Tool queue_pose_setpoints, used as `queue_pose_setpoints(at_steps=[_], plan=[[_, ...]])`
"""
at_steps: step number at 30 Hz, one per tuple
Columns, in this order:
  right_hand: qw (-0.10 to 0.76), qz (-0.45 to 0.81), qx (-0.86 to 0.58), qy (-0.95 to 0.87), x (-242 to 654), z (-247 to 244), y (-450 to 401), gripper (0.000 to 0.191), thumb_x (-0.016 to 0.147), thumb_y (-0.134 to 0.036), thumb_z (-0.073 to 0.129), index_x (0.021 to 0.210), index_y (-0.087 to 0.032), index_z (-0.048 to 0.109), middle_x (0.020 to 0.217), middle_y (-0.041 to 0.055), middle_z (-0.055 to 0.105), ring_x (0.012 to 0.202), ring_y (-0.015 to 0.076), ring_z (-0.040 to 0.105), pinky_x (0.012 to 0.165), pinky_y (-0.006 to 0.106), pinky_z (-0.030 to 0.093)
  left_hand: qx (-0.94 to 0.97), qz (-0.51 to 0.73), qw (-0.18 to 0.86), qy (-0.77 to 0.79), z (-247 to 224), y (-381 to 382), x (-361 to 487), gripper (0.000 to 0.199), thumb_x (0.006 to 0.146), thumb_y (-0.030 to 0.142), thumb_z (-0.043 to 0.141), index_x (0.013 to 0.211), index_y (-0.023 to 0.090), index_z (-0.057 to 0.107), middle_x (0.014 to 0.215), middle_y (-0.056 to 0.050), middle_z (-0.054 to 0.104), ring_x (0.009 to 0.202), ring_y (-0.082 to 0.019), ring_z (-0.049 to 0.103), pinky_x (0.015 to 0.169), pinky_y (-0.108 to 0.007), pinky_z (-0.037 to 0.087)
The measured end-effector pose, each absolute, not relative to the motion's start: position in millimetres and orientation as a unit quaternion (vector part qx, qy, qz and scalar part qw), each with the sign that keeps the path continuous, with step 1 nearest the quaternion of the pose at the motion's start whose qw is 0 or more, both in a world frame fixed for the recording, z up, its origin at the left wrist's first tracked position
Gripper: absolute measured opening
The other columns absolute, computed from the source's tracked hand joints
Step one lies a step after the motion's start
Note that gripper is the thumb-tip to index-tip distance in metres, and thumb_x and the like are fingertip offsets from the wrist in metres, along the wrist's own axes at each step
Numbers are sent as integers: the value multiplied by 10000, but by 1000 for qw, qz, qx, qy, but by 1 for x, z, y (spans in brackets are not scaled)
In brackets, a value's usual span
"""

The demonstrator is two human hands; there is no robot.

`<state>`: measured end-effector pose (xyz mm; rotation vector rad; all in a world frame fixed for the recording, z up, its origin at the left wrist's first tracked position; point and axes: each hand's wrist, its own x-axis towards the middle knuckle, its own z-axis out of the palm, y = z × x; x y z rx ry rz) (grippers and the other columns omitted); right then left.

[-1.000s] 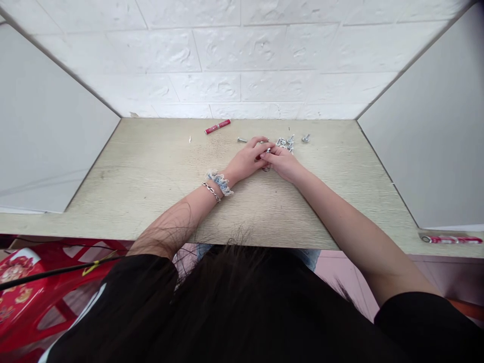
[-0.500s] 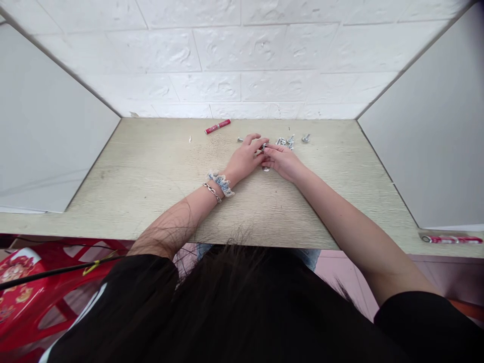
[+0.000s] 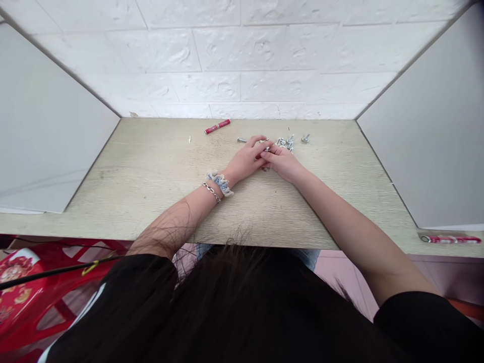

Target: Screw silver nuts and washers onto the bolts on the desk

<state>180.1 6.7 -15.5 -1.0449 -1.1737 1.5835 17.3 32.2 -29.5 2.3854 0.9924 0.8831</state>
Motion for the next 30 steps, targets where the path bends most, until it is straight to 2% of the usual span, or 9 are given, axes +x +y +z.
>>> queue_pose_setpoints(at_steps=[3, 9, 15, 20, 24, 28, 30], plan=[[423, 616, -436, -502, 181, -22, 10, 323, 711, -363, 883, 821, -184, 638, 642, -32, 610, 614, 107, 551, 577, 262, 429, 867, 300, 203, 341, -27, 30, 18, 440, 952, 145, 612, 1385, 218, 647, 1512, -124, 537, 1361, -256, 586, 1184, -427, 500], [423, 625, -427, -498, 180, -18, 8, 226, 753, -266, 836, 764, -184, 625, 631, -33, 578, 593, 99, 523, 575, 266, 414, 861, 293, 203, 364, -26, 28, 18, 461, 945, 136, 602, 1393, 238, 650, 1550, -113, 514, 1349, -260, 600, 1159, -431, 529], [457, 661, -434, -408, 179, -5, 1, 128, 789, -154, 799, 868, -173, 700, 867, 10, 720, 753, 94, 629, 714, 248, 534, 814, 340, 219, 417, -30, 32, 18, 426, 969, 156, 589, 1383, 235, 652, 1502, -112, 550, 1214, -215, 659, 1063, -388, 598], [479, 667, -461, -335, 178, 4, -2, 126, 871, -42, 670, 888, -167, 674, 731, -21, 692, 639, 71, 643, 660, 211, 549, 786, 358, 233, 448, -28, 33, 19, 449, 948, 112, 607, 1387, 201, 644, 1490, -133, 553, 1244, -213, 644, 1024, -348, 615], [483, 663, -466, -330, 177, 4, 0, 122, 913, -51, 628, 897, -169, 657, 707, -23, 685, 606, 71, 636, 631, 205, 539, 778, 368, 254, 441, -28, 33, 19, 440, 935, 102, 631, 1364, 192, 658, 1484, -133, 554, 1213, -189, 658, 1021, -322, 608], [472, 657, -455, -373, 178, -3, 2, 109, 868, -123, 725, 831, -178, 638, 748, -11, 694, 659, 70, 628, 664, 204, 534, 800, 356, 260, 408, -30, 33, 18, 430, 953, 125, 613, 1370, 223, 648, 1509, -113, 541, 1009, -129, 700, 1013, -335, 612], [470, 655, -438, -399, 179, -6, 2, 141, 826, -167, 777, 819, -178, 637, 811, -3, 707, 687, 69, 622, 674, 213, 530, 811, 353, 248, 396, -30, 33, 18, 427, 963, 130, 596, 1373, 238, 644, 1511, -104, 543, 1044, -141, 699, 1034, -346, 604]])
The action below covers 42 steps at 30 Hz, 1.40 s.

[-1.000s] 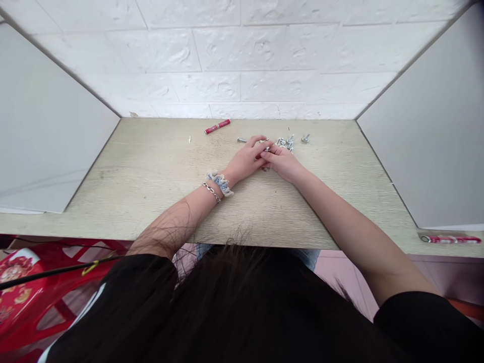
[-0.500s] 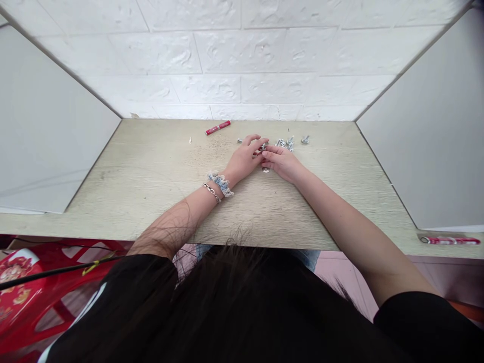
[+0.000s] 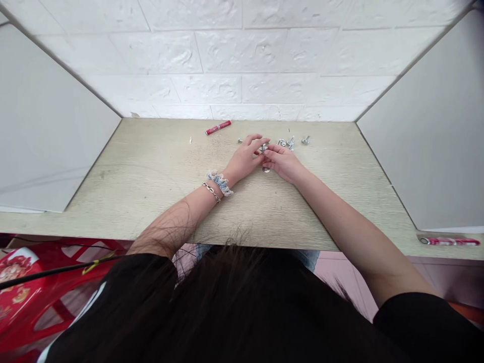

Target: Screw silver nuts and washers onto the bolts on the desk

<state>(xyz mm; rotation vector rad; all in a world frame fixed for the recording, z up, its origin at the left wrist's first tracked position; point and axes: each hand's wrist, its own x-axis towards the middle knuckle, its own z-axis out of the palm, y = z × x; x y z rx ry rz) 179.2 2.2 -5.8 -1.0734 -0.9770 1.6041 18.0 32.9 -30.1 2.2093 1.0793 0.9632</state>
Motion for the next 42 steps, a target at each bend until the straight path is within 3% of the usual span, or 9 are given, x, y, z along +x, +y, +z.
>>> queue_pose_setpoints(at_steps=[5, 13, 20, 27, 31, 34, 36, 39, 42], plan=[[450, 639, -411, -469, 180, -12, 4, 246, 740, -236, 840, 843, -195, 621, 704, -46, 601, 614, 83, 539, 561, 241, 438, 851, 324, 206, 358, -26, 30, 18, 448, 939, 127, 613, 1367, 250, 656, 1496, -97, 562, 1359, -237, 589, 1152, -393, 536], [428, 631, -416, -497, 180, -15, 5, 193, 744, -240, 816, 755, -173, 635, 657, -29, 613, 599, 83, 541, 549, 233, 417, 864, 295, 199, 357, -24, 27, 18, 470, 937, 144, 600, 1392, 254, 648, 1531, -99, 540, 1326, -249, 613, 1132, -405, 548], [453, 653, -464, -392, 177, -1, 0, 40, 909, -133, 684, 915, -170, 697, 802, 2, 714, 699, 84, 654, 727, 238, 567, 803, 335, 236, 433, -27, 29, 18, 400, 980, 188, 606, 1375, 221, 658, 1492, -114, 548, 1058, -168, 691, 1036, -356, 601], [457, 648, -487, -365, 175, 2, 0, 100, 994, -136, 592, 923, -184, 643, 717, -12, 673, 637, 86, 636, 673, 226, 545, 796, 342, 250, 432, -29, 31, 19, 395, 971, 199, 630, 1364, 220, 662, 1491, -117, 544, 1099, -175, 685, 1028, -356, 605], [461, 648, -469, -384, 177, -2, 1, 89, 959, -139, 639, 883, -186, 643, 747, -12, 680, 648, 82, 629, 655, 221, 536, 810, 325, 258, 414, -28, 31, 18, 435, 961, 153, 622, 1391, 209, 643, 1506, -122, 540, 1021, -155, 702, 1020, -360, 607], [460, 651, -439, -415, 179, -6, 2, 95, 885, -190, 740, 871, -183, 647, 799, -5, 687, 680, 85, 622, 629, 224, 513, 831, 326, 225, 390, -26, 31, 18, 425, 961, 144, 616, 1380, 210, 652, 1486, -116, 566, 1214, -212, 663, 1114, -397, 556], [458, 647, -419, -443, 180, -10, 3, 226, 795, -265, 838, 882, -191, 644, 795, -17, 660, 676, 92, 594, 592, 235, 484, 845, 326, 205, 371, -25, 30, 18, 422, 955, 131, 613, 1366, 217, 664, 1471, -109, 583, 1327, -236, 608, 1173, -415, 510], [450, 635, -408, -476, 180, -14, 5, 389, 676, -340, 919, 892, -203, 625, 737, -43, 592, 647, 99, 553, 563, 252, 449, 860, 317, 199, 348, -25, 29, 18, 450, 936, 106, 612, 1365, 230, 669, 1462, -96, 594, 1363, -235, 587, 1181, -397, 499], [433, 621, -415, -504, 180, -15, 5, 363, 675, -347, 896, 855, -201, 615, 696, -44, 581, 625, 97, 530, 562, 259, 428, 864, 309, 207, 339, -25, 29, 18, 478, 919, 97, 627, 1374, 238, 668, 1458, -88, 599, 1353, -231, 595, 1160, -371, 513]])
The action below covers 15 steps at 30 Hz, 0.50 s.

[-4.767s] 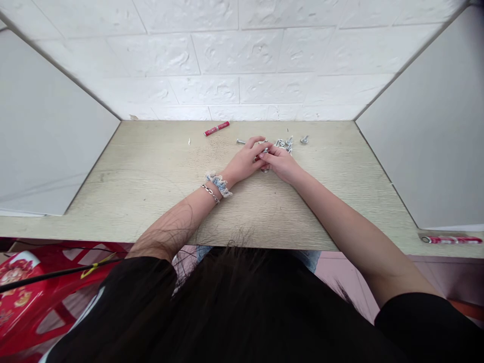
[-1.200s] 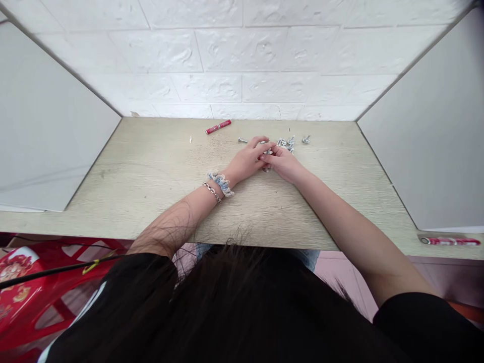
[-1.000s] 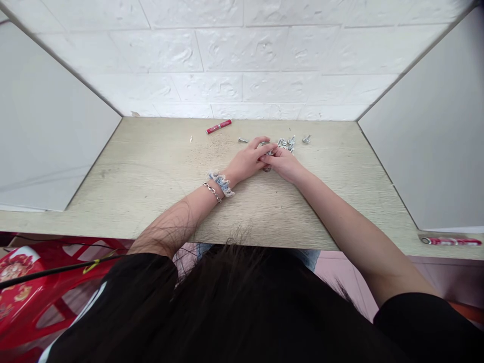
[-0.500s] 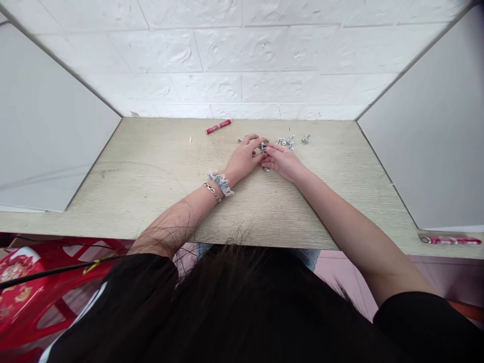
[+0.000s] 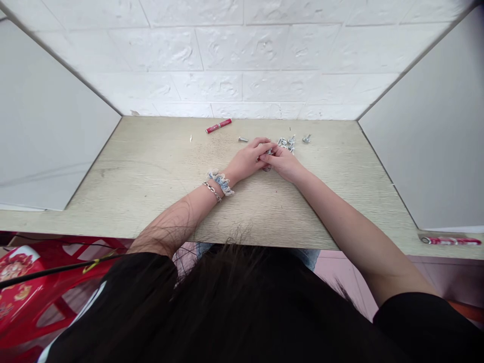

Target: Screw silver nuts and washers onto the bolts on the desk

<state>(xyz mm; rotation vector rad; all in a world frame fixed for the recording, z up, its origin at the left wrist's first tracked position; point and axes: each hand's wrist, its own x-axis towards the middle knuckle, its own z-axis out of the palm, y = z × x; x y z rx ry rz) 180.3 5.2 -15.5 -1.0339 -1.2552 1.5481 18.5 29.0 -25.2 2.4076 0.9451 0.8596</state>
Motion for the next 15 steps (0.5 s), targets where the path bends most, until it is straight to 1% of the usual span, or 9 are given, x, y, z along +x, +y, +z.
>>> queue_pose_setpoints(at_steps=[4, 9, 11, 15], plan=[[414, 614, -419, -525, 180, -14, 6, 274, 739, -331, 838, 773, -183, 610, 661, -26, 576, 609, 95, 511, 570, 263, 415, 865, 301, 207, 344, -25, 29, 19, 484, 922, 90, 627, 1385, 225, 666, 1456, -90, 604, 1362, -229, 592, 1169, -359, 506], [426, 627, -430, -490, 179, -14, 6, 251, 751, -296, 851, 793, -172, 636, 671, -23, 592, 610, 93, 524, 564, 250, 426, 853, 296, 204, 379, -22, 25, 21, 481, 939, 85, 606, 1400, 207, 663, 1439, -94, 622, 1329, -217, 614, 1158, -343, 510], [438, 634, -428, -471, 179, -13, 5, 234, 751, -283, 853, 804, -172, 654, 706, -16, 624, 630, 94, 551, 574, 245, 451, 845, 295, 204, 396, -19, 24, 21, 477, 943, 98, 611, 1405, 207, 663, 1429, -95, 631, 1301, -219, 629, 1151, -349, 514], [451, 647, -442, -428, 177, -7, 3, 152, 782, -223, 818, 833, -169, 685, 848, 18, 714, 708, 98, 618, 619, 234, 508, 831, 298, 204, 423, -15, 22, 21, 460, 956, 113, 612, 1405, 197, 662, 1394, -95, 656, 1253, -218, 649, 1136, -364, 524]])
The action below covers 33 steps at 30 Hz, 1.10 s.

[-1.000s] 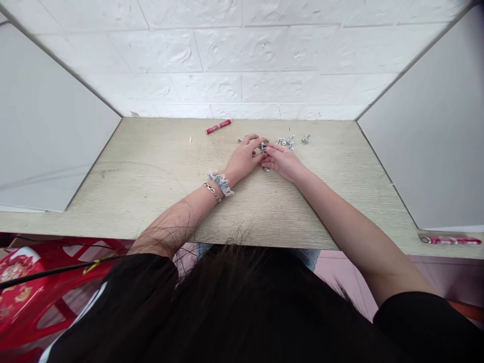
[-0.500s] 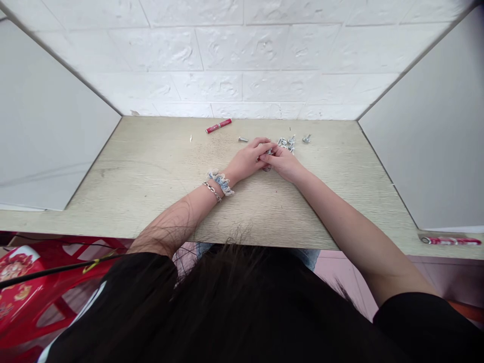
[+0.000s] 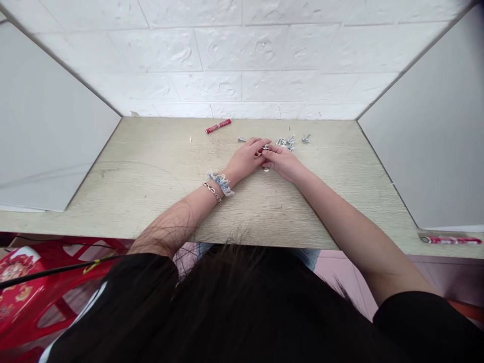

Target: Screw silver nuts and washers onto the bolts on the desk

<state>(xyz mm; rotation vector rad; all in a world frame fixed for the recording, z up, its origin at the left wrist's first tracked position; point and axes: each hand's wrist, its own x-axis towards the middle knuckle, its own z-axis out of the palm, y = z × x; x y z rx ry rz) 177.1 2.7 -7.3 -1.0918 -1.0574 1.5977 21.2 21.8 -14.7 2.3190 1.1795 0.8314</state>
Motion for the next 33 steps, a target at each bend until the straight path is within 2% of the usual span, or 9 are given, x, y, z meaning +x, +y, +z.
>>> queue_pose_setpoints(at_steps=[4, 8, 13, 20, 23, 33], plan=[[456, 643, -466, -401, 176, -4, 2, 55, 849, -176, 747, 844, -171, 692, 895, 31, 736, 787, 101, 655, 685, 222, 550, 825, 298, 213, 430, -14, 21, 22, 455, 954, 103, 618, 1401, 179, 661, 1357, -97, 678, 1134, -189, 687, 1072, -334, 553], [459, 639, -473, -396, 177, -6, 3, 35, 883, -144, 695, 856, -165, 690, 885, 43, 721, 805, 117, 659, 718, 248, 557, 818, 307, 232, 427, -17, 23, 21, 437, 955, 133, 634, 1388, 184, 662, 1326, -96, 695, 966, -156, 706, 1000, -330, 586], [454, 639, -465, -413, 178, -7, 4, 32, 856, -148, 705, 875, -166, 687, 861, 31, 701, 795, 118, 647, 725, 256, 557, 828, 298, 239, 411, -18, 25, 21, 462, 939, 106, 640, 1398, 158, 652, 1251, -96, 730, 1069, -192, 703, 1051, -350, 565], [446, 635, -471, -420, 176, -4, 3, 60, 847, -116, 651, 858, -169, 678, 828, 13, 702, 749, 105, 645, 662, 235, 536, 832, 286, 249, 405, -15, 24, 20, 493, 929, 63, 613, 1416, 133, 630, 1312, -106, 719, 1148, -199, 694, 1066, -338, 553], [441, 636, -461, -434, 176, -6, 4, 76, 819, -150, 694, 888, -180, 685, 856, 11, 717, 782, 112, 658, 669, 234, 544, 834, 290, 250, 398, -16, 24, 20, 488, 923, 60, 614, 1407, 121, 635, 1319, -114, 718, 1173, -202, 687, 1064, -327, 547], [435, 636, -433, -468, 182, -18, 9, 306, 694, -295, 857, 904, -187, 663, 886, 19, 743, 752, 120, 654, 650, 251, 523, 849, 286, 232, 378, -17, 25, 21, 484, 913, 80, 624, 1392, 148, 647, 1264, -100, 734, 1128, -209, 694, 1038, -343, 546]])
